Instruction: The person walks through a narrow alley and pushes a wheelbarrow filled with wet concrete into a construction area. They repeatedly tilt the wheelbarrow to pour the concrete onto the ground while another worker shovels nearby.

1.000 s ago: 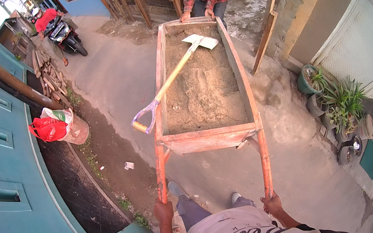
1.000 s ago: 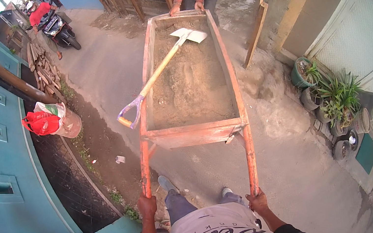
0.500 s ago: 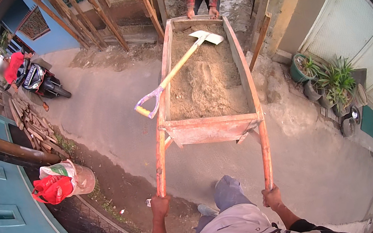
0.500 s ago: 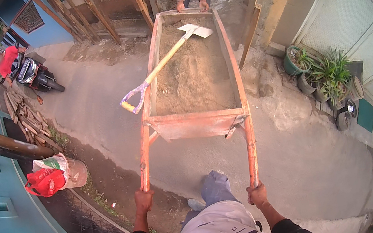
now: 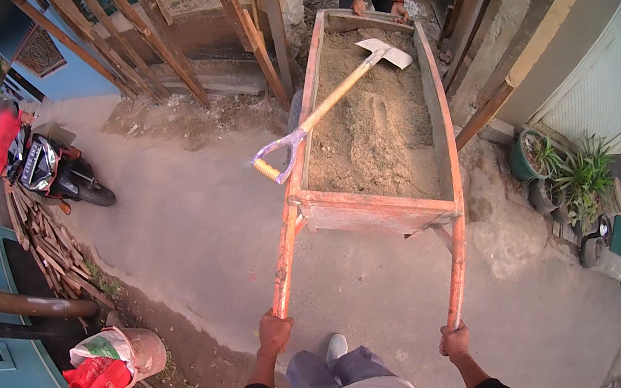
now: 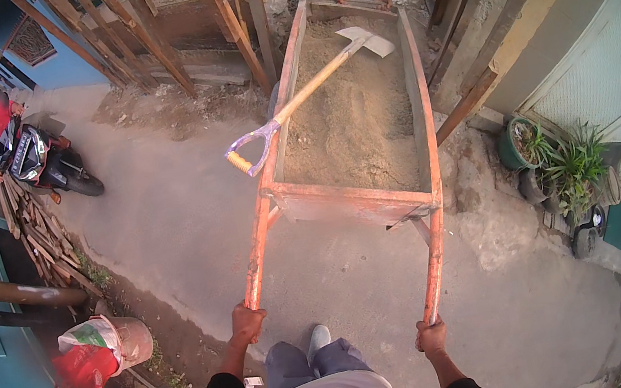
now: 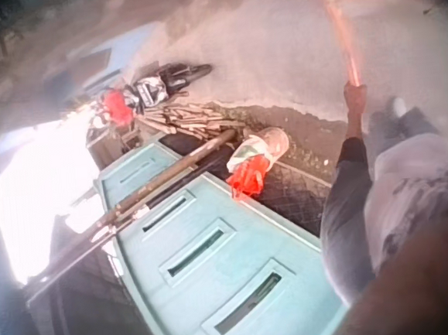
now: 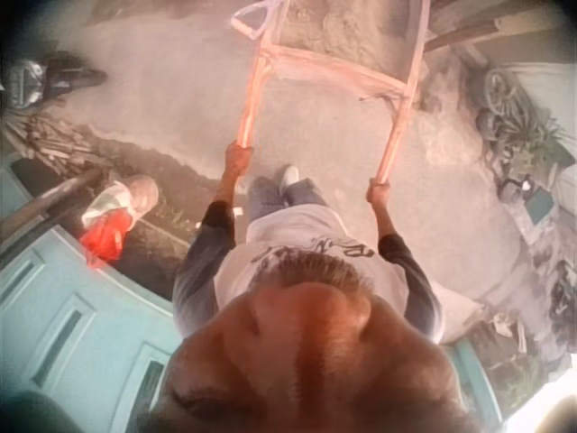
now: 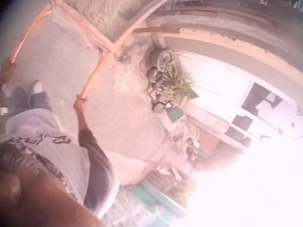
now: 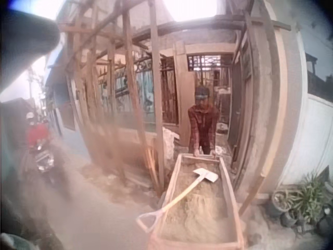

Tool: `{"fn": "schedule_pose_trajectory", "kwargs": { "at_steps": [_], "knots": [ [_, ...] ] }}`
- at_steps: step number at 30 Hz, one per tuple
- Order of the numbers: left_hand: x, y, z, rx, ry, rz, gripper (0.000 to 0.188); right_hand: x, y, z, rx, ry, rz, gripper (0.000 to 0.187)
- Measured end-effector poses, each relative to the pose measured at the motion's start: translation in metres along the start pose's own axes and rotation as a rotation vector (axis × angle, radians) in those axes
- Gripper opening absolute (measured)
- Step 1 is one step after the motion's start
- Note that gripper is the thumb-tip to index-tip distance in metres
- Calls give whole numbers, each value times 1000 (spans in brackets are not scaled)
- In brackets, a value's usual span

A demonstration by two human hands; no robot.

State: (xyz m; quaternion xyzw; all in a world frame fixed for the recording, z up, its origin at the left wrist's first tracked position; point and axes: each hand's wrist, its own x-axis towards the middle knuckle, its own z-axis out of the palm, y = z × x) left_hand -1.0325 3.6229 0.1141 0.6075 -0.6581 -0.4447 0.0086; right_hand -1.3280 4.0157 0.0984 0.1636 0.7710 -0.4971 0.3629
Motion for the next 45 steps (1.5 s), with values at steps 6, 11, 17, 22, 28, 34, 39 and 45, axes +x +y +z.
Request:
{"fn": "schedule_pose_trajectory", "kwargs": {
  "at_steps": [6,11,17,22,28,34,39,45],
  "knots": [
    [244,73,-39,88,11,27,39,70,-127,148,79,15,-72,22],
    [343,201,-93,105,-77,75,42,79,-196,222,119,94,-79,22],
    [374,289,-62,109,-139,233,38,155,-286,205,134,233,-31,23],
    [438,384,-61,190,-160,268,43,213,-349,220,202,225,-10,18],
    [525,460,-41,184,-156,151,45,270,-445,240,201,181,-64,12],
    [620,532,-1,161,-70,236,39,353,-569,231,169,163,-119,14],
    [664,641,25,89,-149,250,37,409,-638,217,126,213,-122,15],
    [702,773,39,131,-205,188,38,474,-747,215,108,202,-166,14]
  ]
}}
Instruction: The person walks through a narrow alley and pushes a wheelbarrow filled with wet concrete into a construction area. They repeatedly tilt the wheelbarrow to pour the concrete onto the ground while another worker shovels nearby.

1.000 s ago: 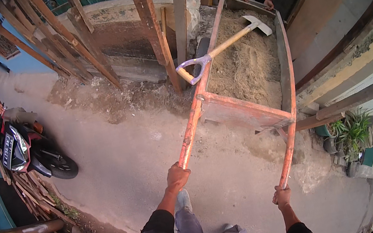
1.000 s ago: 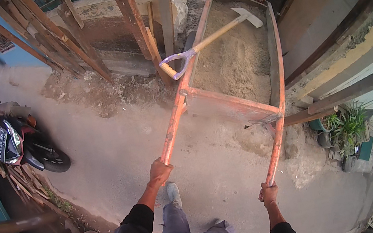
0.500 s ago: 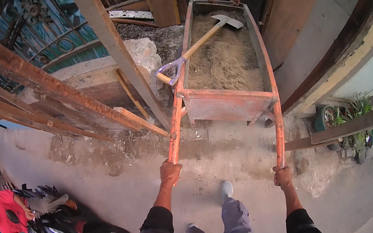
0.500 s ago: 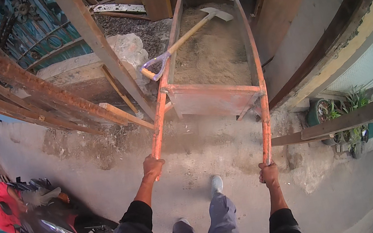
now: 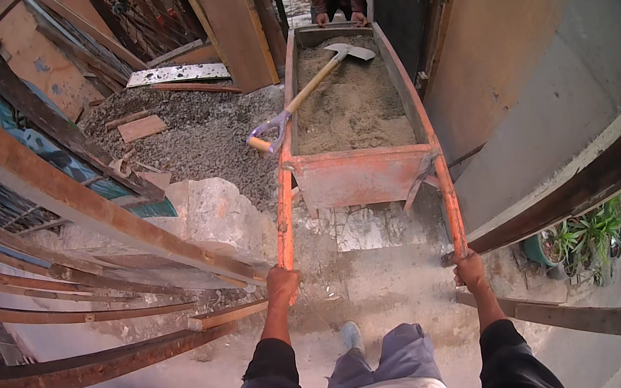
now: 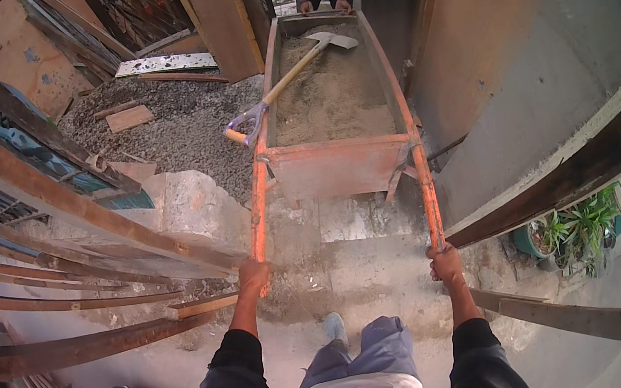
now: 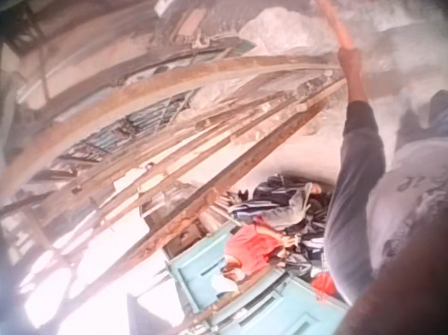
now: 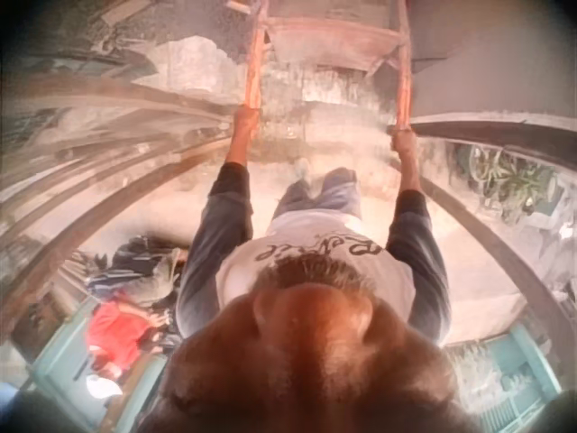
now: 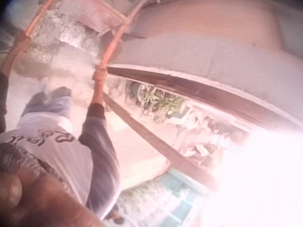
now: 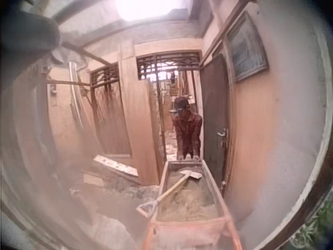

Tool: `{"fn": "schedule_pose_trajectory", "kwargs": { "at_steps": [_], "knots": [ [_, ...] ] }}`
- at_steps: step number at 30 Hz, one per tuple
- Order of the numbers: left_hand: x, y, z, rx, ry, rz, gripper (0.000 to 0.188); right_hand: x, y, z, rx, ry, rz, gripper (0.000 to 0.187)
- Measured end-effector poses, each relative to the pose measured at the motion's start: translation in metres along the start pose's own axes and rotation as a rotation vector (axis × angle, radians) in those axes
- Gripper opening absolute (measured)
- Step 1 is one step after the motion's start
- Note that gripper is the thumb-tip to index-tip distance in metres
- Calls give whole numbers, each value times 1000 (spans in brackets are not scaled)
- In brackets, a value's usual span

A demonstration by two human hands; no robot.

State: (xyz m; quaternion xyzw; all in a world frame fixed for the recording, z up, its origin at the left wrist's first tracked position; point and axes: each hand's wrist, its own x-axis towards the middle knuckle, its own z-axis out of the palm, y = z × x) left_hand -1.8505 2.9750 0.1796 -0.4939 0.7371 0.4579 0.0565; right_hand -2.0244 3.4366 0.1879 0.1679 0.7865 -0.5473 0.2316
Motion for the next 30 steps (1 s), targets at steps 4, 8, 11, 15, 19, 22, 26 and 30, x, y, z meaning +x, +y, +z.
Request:
{"fn": "schedule_pose_trajectory", "kwargs": {
  "at_steps": [4,8,11,15,19,22,26,30],
  "knots": [
    [81,19,2,83,126,65,40,71,-30,41,36,-23,59,13],
    [123,33,14,142,111,18,43,100,-35,58,94,-25,122,15],
    [176,53,-5,128,130,18,43,135,-86,81,69,-51,93,15],
    [202,115,-1,120,165,66,41,173,-134,90,12,-32,52,17],
    [261,171,5,136,174,58,40,245,-173,103,25,-40,64,20],
    [296,209,6,149,178,59,43,282,-209,122,-10,-5,51,21],
    [317,219,14,92,91,-23,46,293,-220,124,-73,14,117,21],
    [398,304,-4,62,98,67,43,383,-274,161,15,2,93,25]
  ]
}}
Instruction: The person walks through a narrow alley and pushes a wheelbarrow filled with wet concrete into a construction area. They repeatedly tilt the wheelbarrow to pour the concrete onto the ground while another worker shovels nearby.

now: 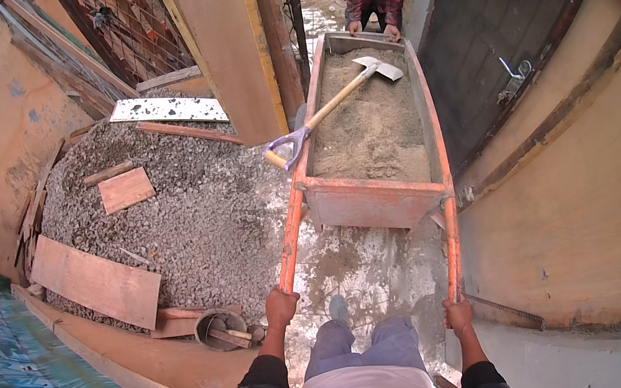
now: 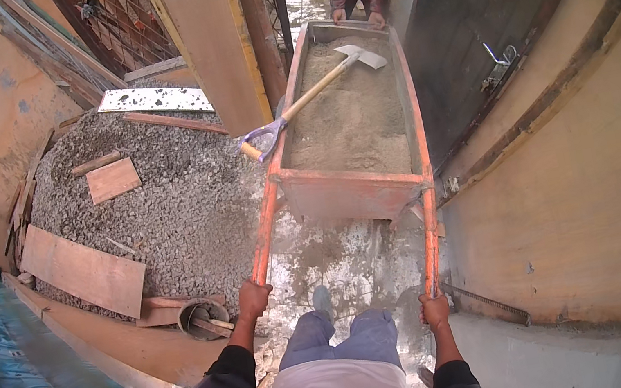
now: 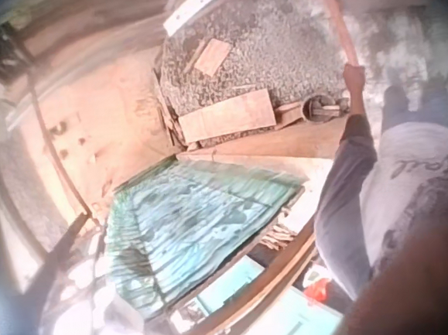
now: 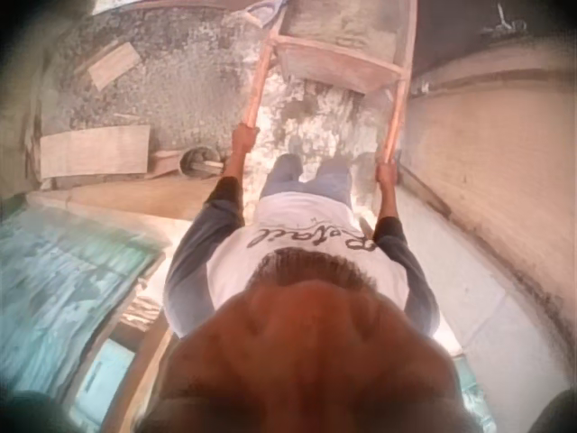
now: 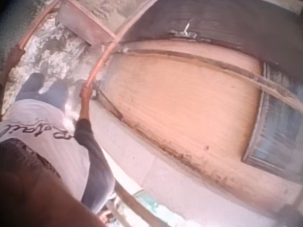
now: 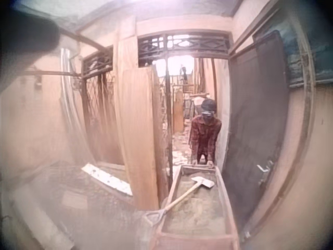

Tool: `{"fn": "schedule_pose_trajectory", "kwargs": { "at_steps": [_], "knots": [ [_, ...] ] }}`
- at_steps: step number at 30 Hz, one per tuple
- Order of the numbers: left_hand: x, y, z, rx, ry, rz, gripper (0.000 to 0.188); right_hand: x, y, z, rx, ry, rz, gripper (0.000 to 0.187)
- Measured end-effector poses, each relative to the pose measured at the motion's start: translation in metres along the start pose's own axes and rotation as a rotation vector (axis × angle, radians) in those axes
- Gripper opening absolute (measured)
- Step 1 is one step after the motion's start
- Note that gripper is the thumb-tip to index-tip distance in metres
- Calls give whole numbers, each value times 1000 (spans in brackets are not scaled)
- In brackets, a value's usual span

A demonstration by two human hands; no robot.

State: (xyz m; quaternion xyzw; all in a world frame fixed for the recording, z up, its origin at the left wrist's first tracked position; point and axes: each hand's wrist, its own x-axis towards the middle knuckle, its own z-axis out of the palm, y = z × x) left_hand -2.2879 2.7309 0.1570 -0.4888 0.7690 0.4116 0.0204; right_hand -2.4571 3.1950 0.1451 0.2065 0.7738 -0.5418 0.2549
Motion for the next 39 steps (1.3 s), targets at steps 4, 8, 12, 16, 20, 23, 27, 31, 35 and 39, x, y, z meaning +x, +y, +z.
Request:
{"fn": "schedule_pose_trajectory", "kwargs": {
  "at_steps": [4,8,12,16,20,23,27,31,35,39],
  "knots": [
    [15,-6,14,54,89,99,41,5,-20,2,-62,-7,45,23],
    [34,42,10,57,-2,-18,43,30,-36,2,-35,2,62,25],
    [85,58,16,4,0,-60,44,63,-76,15,-30,-20,67,25],
    [103,84,24,-8,-6,-100,44,104,-110,8,-33,-33,67,24],
    [121,115,29,-53,-73,-138,40,129,-148,8,-66,-13,62,22],
    [134,129,39,-30,-40,-137,38,149,-173,4,-102,-15,46,20],
    [162,183,30,-9,-17,-85,40,162,-217,14,-55,-1,85,16],
    [184,180,21,-10,2,-72,40,177,-237,23,-88,-56,56,16],
    [189,244,1,88,-40,-90,42,189,-262,30,-82,-31,95,17],
    [208,231,-8,82,-24,-102,42,193,-270,47,-75,-32,100,17]
  ]
}}
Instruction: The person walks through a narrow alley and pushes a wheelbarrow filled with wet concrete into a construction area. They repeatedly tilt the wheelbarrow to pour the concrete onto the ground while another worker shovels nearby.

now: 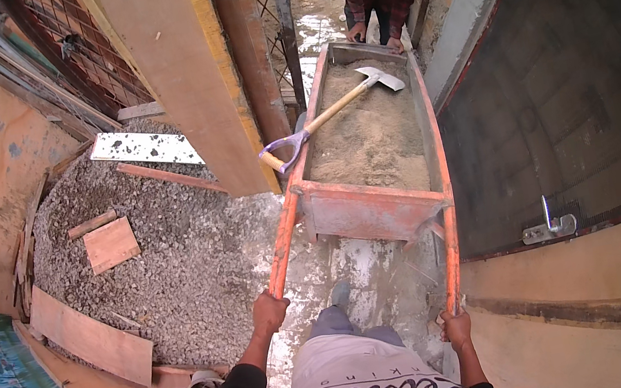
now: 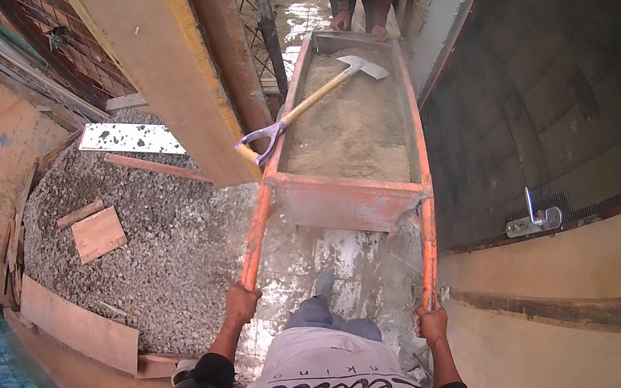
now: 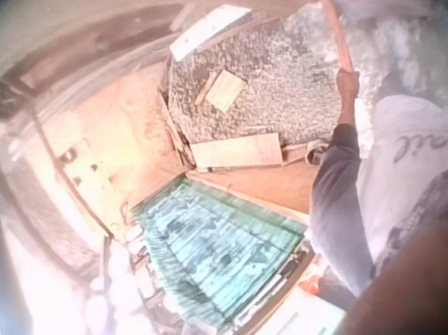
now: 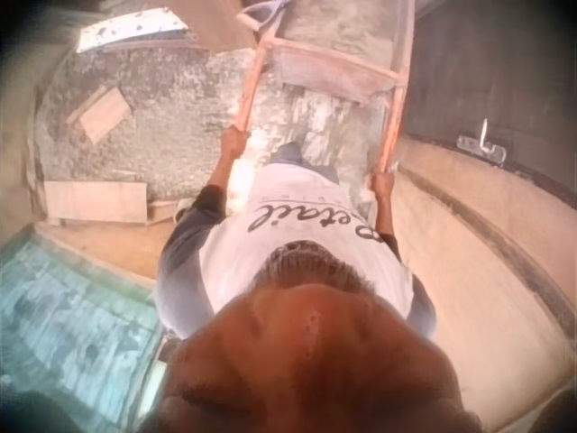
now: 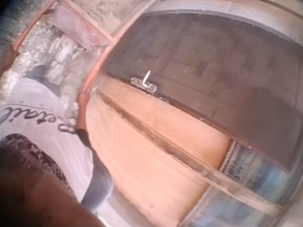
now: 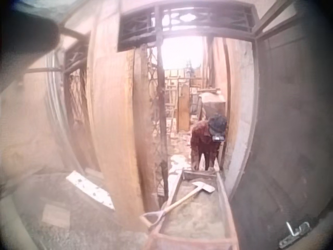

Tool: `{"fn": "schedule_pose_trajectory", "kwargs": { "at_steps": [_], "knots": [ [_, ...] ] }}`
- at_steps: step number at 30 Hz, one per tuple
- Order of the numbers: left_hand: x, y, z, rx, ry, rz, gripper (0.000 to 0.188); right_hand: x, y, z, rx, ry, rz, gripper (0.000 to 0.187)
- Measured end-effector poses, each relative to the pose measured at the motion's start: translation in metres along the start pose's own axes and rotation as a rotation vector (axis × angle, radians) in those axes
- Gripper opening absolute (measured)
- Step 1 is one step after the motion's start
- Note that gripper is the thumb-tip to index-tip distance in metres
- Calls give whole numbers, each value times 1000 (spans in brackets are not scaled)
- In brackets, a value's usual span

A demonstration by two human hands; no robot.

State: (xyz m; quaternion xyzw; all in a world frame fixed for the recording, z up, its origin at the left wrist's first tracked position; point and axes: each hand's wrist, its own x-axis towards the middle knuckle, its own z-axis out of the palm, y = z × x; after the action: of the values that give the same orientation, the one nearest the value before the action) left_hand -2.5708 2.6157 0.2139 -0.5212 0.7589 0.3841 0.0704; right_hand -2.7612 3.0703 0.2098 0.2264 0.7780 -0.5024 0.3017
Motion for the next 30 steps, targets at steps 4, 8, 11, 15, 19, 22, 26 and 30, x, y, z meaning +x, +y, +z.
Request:
{"fn": "schedule_pose_trajectory", "kwargs": {
  "at_steps": [4,8,11,15,19,22,26,30],
  "knots": [
    [9,17,4,13,-40,-16,42,6,-18,-12,-32,-7,11,16],
    [23,4,17,-36,-36,7,41,10,-34,-15,-47,-14,37,17],
    [19,30,11,-28,-36,-8,40,9,-43,-16,-21,-7,17,18],
    [20,23,8,-58,-28,0,31,-2,-46,-15,2,-15,9,19],
    [5,17,7,-105,-41,-7,28,-5,-37,-22,4,-24,1,19],
    [-2,4,10,-106,-38,-30,30,-12,-30,-27,-11,-24,1,20],
    [-20,17,-7,-142,-102,-84,20,-27,-30,-32,-19,-25,-6,20],
    [-21,32,-16,-165,-112,-91,18,-34,-39,-30,-39,-9,-18,21]
  ]
}}
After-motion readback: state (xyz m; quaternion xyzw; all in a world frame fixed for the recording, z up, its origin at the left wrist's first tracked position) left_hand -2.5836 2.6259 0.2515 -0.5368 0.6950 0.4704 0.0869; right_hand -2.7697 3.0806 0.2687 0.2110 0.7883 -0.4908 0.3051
